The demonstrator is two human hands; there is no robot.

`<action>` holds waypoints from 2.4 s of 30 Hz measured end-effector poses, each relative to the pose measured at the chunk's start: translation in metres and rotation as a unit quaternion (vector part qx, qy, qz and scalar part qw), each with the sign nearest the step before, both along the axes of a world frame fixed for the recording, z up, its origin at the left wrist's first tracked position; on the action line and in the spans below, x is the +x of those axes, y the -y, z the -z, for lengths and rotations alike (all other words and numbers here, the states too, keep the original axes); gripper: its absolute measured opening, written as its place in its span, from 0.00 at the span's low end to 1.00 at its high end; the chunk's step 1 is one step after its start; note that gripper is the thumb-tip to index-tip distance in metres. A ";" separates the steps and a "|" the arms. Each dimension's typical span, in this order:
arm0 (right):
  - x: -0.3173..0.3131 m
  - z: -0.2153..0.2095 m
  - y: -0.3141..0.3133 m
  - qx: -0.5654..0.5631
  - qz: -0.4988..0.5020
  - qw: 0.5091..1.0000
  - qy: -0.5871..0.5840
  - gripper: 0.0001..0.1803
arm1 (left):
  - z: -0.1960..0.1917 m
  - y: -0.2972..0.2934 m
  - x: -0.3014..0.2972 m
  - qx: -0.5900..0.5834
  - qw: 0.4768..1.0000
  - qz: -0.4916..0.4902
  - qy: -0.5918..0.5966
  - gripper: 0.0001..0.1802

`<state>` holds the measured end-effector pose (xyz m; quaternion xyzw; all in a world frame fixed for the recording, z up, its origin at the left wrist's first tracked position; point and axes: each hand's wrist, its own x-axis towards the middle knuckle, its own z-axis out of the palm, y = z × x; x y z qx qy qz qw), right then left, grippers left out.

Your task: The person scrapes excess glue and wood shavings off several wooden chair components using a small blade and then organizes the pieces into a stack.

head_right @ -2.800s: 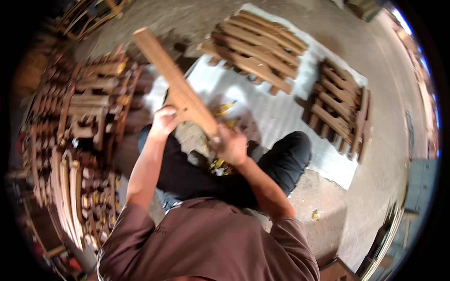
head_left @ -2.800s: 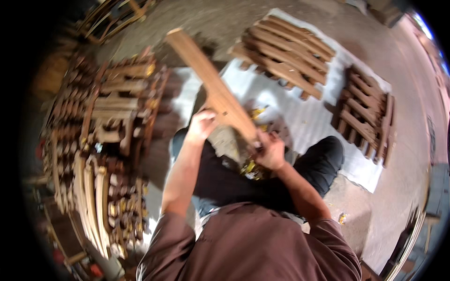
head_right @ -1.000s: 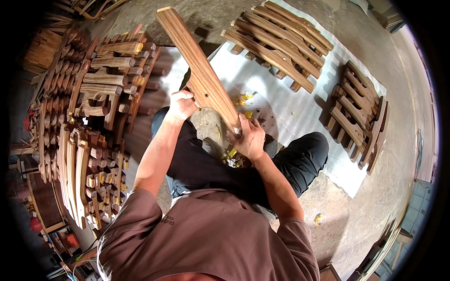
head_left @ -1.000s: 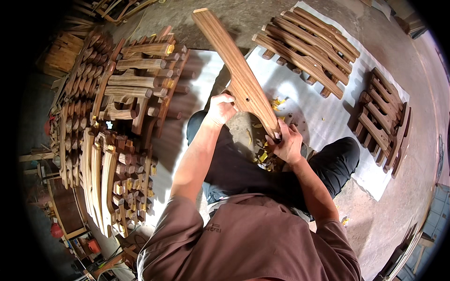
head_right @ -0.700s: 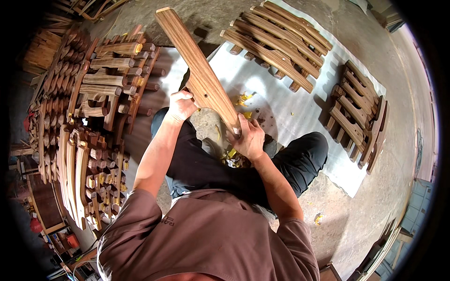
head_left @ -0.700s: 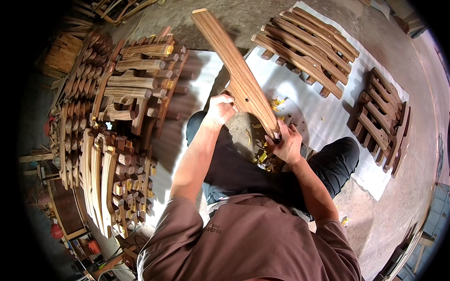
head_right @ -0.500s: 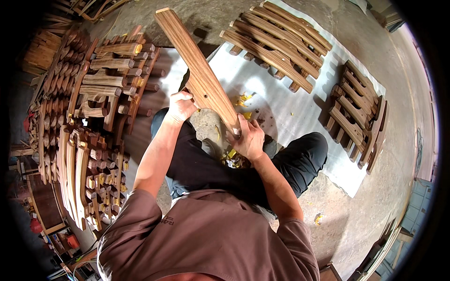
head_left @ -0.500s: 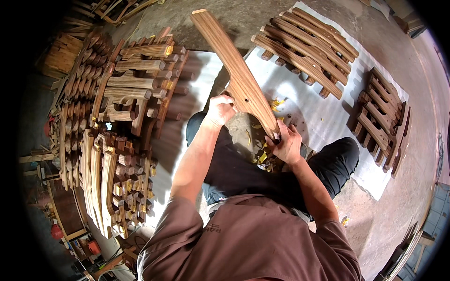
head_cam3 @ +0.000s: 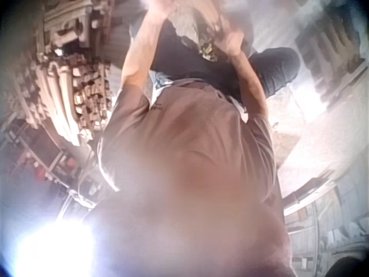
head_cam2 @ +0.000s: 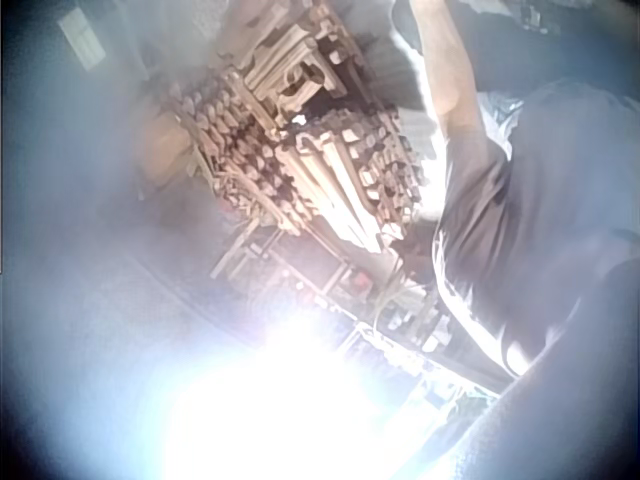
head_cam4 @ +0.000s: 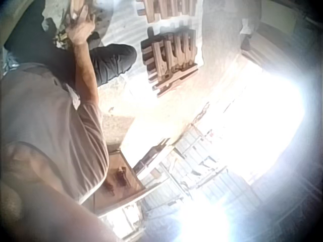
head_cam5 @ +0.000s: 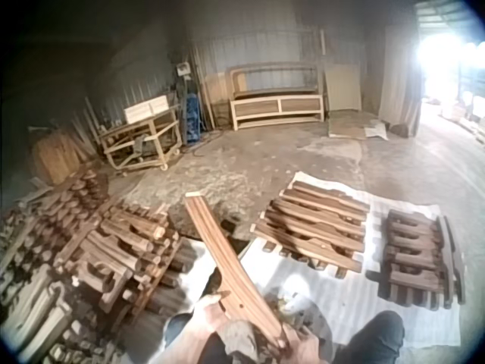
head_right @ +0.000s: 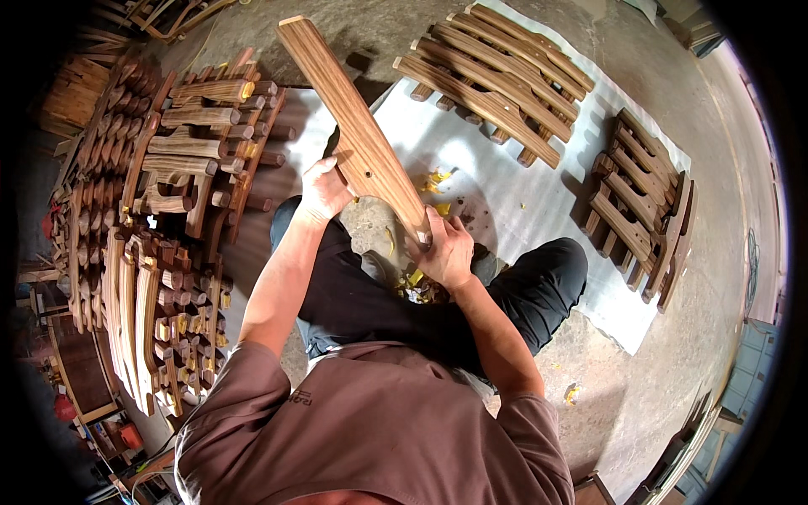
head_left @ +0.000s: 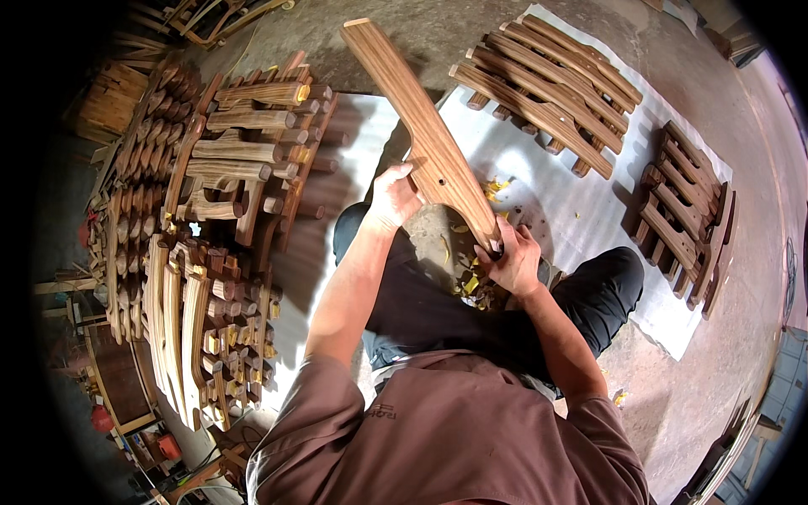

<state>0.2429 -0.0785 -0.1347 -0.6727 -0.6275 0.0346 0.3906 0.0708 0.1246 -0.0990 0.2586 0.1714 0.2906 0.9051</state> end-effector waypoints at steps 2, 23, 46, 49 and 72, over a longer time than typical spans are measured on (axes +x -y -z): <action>0.000 -0.001 0.000 -0.001 0.001 1.000 0.000 0.37 | 0.000 0.000 0.000 -0.002 1.000 -0.004 -0.004 0.42; -0.003 -0.004 0.000 -0.022 0.016 1.000 0.006 0.36 | 0.017 -0.003 -0.004 -0.014 1.000 -0.001 -0.003 0.38; -0.003 0.003 -0.002 0.011 0.005 1.000 0.001 0.36 | 0.014 0.001 0.000 0.052 0.996 -0.034 -0.066 0.36; -0.001 0.002 -0.002 0.028 -0.003 1.000 0.009 0.36 | 0.024 -0.006 -0.003 0.080 0.994 -0.029 -0.063 0.35; 0.000 -0.006 -0.001 -0.028 0.000 1.000 0.006 0.37 | -0.002 0.005 0.004 0.032 0.998 -0.024 -0.047 0.33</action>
